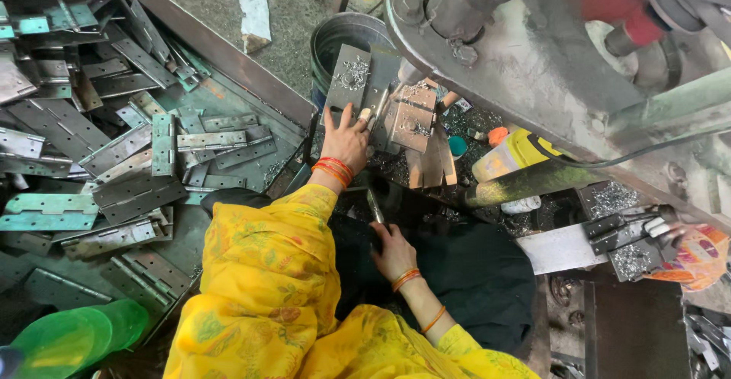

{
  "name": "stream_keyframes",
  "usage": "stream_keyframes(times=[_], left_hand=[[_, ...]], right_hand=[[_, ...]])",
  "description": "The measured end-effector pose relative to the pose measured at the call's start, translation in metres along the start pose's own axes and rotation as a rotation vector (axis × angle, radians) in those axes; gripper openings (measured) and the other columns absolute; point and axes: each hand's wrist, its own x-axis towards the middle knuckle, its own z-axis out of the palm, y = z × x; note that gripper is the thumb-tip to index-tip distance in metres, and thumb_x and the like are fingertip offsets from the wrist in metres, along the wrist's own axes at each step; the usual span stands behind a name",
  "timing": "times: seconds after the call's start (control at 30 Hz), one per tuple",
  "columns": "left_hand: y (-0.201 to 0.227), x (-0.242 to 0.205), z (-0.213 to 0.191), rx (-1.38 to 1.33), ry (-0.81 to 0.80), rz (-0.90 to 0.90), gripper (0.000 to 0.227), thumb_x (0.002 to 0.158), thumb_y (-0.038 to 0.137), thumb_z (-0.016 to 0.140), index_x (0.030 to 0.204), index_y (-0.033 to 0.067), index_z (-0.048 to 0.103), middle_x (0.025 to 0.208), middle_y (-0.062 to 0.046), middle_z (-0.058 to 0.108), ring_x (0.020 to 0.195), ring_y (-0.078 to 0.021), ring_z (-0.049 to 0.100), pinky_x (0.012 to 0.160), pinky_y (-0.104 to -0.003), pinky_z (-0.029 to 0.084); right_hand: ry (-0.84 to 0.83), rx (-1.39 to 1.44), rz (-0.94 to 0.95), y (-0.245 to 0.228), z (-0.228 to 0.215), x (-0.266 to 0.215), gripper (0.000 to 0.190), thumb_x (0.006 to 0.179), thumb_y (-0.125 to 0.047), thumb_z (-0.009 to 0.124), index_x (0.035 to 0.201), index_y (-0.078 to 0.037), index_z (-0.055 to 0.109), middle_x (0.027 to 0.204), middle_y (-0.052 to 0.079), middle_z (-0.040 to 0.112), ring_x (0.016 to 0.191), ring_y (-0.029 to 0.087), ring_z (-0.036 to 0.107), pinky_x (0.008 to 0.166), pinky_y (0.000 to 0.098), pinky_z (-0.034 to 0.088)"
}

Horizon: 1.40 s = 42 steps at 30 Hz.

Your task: The person operates a manual punching machine to process metal hinge components. They pick up a hinge from a pile, place it under the press, pull the lever to punch a hole, and then move the processed piece aside. This cycle is repeated continuously throughout the clip.

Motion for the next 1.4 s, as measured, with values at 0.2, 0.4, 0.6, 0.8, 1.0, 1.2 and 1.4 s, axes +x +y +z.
stream_keyframes(times=[0.2,0.4,0.6,0.8,1.0,1.2,1.4], left_hand=[[0.007,0.000,0.005,-0.015,0.063,-0.059,0.039,0.097,0.036,0.053,0.121,0.0138,0.073,0.146,-0.001,0.057,0.150,-0.0376,0.025,0.114,-0.078,0.012],[0.011,0.025,0.013,-0.032,0.087,-0.123,0.035,0.098,0.031,0.050,0.115,0.0139,0.077,0.142,-0.003,0.060,0.150,-0.0382,0.028,0.115,-0.076,0.013],[0.009,0.031,0.016,-0.064,0.138,-0.122,0.034,0.096,0.028,0.051,0.109,0.0112,0.078,0.139,-0.006,0.061,0.146,-0.0392,0.031,0.113,-0.075,0.016],[0.015,0.019,0.015,-0.045,0.160,-0.091,0.034,0.099,0.027,0.051,0.107,0.0102,0.079,0.136,-0.008,0.063,0.146,-0.0393,0.033,0.115,-0.073,0.019],[0.018,0.009,0.019,-0.038,0.200,-0.085,0.033,0.097,0.026,0.051,0.109,0.0106,0.078,0.136,-0.009,0.064,0.144,-0.0394,0.036,0.115,-0.073,0.020],[0.020,0.004,0.016,-0.022,0.176,-0.065,0.035,0.095,0.030,0.053,0.113,0.0102,0.076,0.134,-0.010,0.064,0.144,-0.0409,0.036,0.113,-0.074,0.020],[0.026,-0.017,0.016,-0.002,0.143,-0.077,0.044,0.097,0.037,0.053,0.127,0.0095,0.071,0.139,-0.006,0.061,0.146,-0.0395,0.032,0.113,-0.076,0.018]], right_hand=[[-0.045,0.056,-0.069,-0.007,-0.055,0.014,0.055,0.083,-0.028,0.073,0.135,-0.021,0.058,0.128,0.014,0.064,0.108,0.040,0.065,0.087,0.0481,0.056],[-0.079,-0.025,-0.015,-0.027,-0.096,0.027,0.049,0.086,-0.031,0.071,0.133,-0.018,0.061,0.114,0.013,0.070,0.106,0.037,0.067,0.087,0.0481,0.056],[-0.019,0.091,-0.006,-0.015,-0.046,0.010,0.058,0.077,-0.021,0.075,0.133,-0.022,0.061,0.124,0.010,0.065,0.104,0.037,0.068,0.084,0.0474,0.057],[-0.061,0.006,-0.008,0.003,-0.025,0.009,0.065,0.078,-0.021,0.077,0.139,-0.020,0.055,0.133,0.019,0.056,0.108,0.043,0.064,0.086,0.0494,0.055],[-0.116,0.005,-0.033,0.001,-0.042,0.019,0.062,0.079,-0.021,0.076,0.138,-0.022,0.057,0.125,0.017,0.063,0.109,0.041,0.066,0.089,0.0488,0.056],[0.047,0.154,-0.040,0.009,-0.006,0.005,0.054,0.078,-0.021,0.076,0.130,-0.026,0.063,0.130,0.018,0.063,0.109,0.042,0.066,0.088,0.0476,0.057],[0.078,0.182,-0.044,0.026,0.017,-0.002,0.048,0.081,-0.025,0.076,0.128,-0.025,0.063,0.135,0.018,0.060,0.108,0.041,0.066,0.087,0.0475,0.056]])
